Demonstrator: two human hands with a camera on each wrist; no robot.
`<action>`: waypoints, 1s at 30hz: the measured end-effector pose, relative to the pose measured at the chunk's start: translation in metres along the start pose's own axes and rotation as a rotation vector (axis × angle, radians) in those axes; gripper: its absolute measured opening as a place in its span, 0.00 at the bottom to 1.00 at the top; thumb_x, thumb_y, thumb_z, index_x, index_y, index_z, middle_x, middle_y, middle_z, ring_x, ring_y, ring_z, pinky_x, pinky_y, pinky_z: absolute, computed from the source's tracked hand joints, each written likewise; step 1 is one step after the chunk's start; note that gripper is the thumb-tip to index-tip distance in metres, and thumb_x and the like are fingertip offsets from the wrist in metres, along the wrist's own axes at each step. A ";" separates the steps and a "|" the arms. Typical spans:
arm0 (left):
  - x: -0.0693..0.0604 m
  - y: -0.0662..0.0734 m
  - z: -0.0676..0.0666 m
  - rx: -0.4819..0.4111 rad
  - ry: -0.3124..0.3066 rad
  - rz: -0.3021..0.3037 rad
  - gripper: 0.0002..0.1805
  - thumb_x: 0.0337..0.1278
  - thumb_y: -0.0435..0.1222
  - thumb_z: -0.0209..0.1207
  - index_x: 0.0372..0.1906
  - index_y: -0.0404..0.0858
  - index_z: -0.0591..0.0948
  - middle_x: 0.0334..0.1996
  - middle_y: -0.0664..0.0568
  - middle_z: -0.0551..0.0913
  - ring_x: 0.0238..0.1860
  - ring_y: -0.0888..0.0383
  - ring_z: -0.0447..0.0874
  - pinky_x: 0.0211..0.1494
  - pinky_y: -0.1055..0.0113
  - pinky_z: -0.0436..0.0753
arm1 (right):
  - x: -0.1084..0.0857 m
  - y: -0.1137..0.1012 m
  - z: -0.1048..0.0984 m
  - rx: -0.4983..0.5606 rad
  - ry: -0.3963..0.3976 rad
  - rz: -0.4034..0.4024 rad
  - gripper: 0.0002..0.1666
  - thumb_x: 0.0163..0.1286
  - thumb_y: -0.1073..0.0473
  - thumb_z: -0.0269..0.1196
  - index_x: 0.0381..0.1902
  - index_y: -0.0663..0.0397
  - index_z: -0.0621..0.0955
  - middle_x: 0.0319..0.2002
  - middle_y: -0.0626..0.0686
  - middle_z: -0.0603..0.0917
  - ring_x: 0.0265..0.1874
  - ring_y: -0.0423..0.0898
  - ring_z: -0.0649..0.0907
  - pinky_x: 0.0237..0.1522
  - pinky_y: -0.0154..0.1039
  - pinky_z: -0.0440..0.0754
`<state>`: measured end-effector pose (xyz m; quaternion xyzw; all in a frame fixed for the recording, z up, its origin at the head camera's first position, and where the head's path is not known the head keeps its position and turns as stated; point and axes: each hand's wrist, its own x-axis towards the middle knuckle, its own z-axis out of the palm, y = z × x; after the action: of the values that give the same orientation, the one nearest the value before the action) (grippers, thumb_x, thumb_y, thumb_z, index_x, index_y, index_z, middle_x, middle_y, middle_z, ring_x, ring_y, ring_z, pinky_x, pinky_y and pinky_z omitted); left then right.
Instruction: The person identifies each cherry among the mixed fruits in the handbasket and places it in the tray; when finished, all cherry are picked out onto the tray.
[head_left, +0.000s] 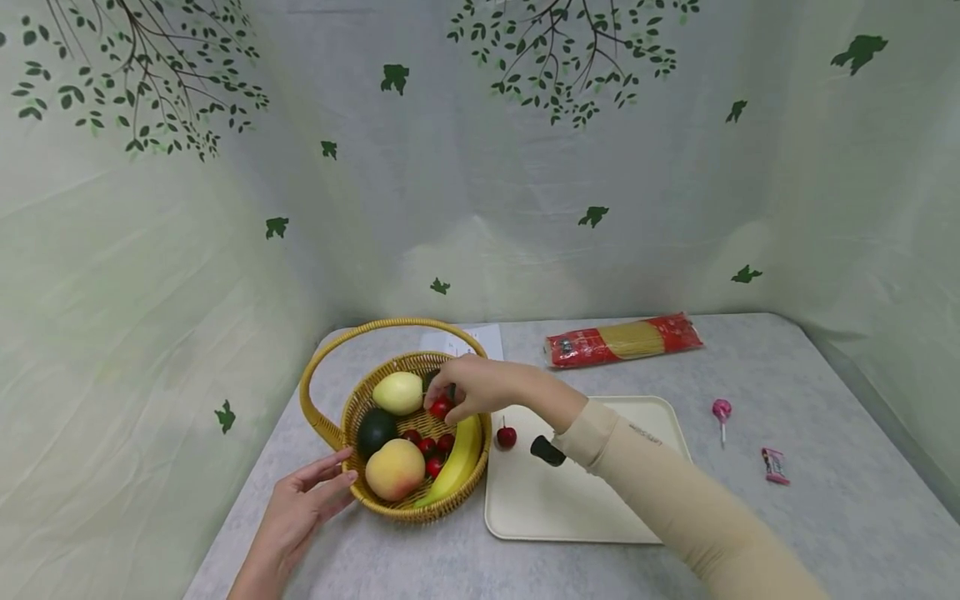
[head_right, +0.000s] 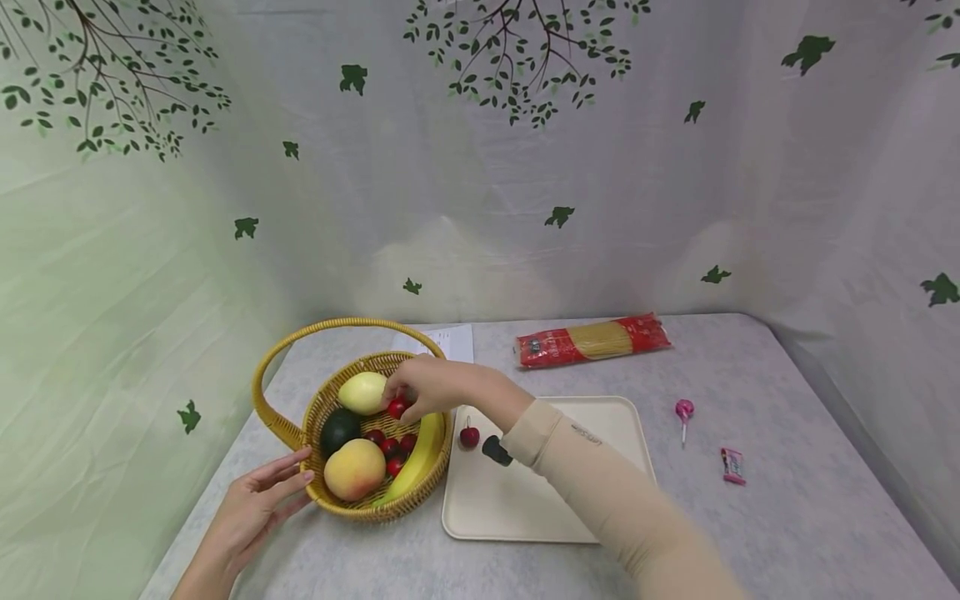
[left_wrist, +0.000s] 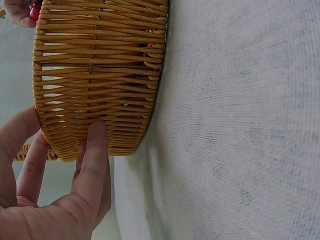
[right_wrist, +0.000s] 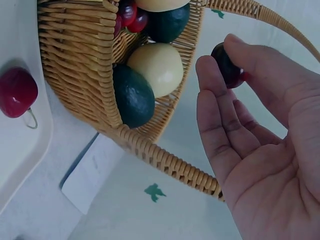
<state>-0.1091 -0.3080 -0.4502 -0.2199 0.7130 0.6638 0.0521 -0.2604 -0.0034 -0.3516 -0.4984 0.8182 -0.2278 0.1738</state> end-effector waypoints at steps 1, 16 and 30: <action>0.000 0.000 0.000 0.000 -0.002 0.001 0.32 0.65 0.34 0.73 0.73 0.37 0.80 0.59 0.53 0.76 0.55 0.62 0.80 0.57 0.60 0.91 | -0.002 0.000 -0.001 0.001 0.001 0.002 0.19 0.75 0.61 0.71 0.61 0.51 0.88 0.59 0.52 0.87 0.40 0.39 0.83 0.46 0.30 0.82; 0.002 -0.003 -0.003 -0.023 -0.022 0.007 0.28 0.66 0.33 0.73 0.70 0.42 0.83 0.59 0.52 0.73 0.54 0.63 0.81 0.57 0.62 0.91 | -0.034 0.009 -0.001 -0.002 0.052 0.006 0.20 0.73 0.55 0.74 0.59 0.53 0.88 0.44 0.47 0.85 0.37 0.38 0.79 0.41 0.29 0.81; 0.004 -0.003 -0.003 -0.010 -0.018 -0.004 0.30 0.66 0.35 0.73 0.72 0.42 0.82 0.62 0.51 0.73 0.55 0.63 0.81 0.57 0.61 0.91 | -0.070 0.027 0.001 0.072 0.136 0.103 0.18 0.68 0.53 0.78 0.53 0.50 0.89 0.45 0.46 0.88 0.41 0.42 0.85 0.45 0.30 0.87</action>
<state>-0.1105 -0.3119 -0.4545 -0.2156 0.7086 0.6693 0.0586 -0.2486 0.0700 -0.3632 -0.4323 0.8440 -0.2813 0.1472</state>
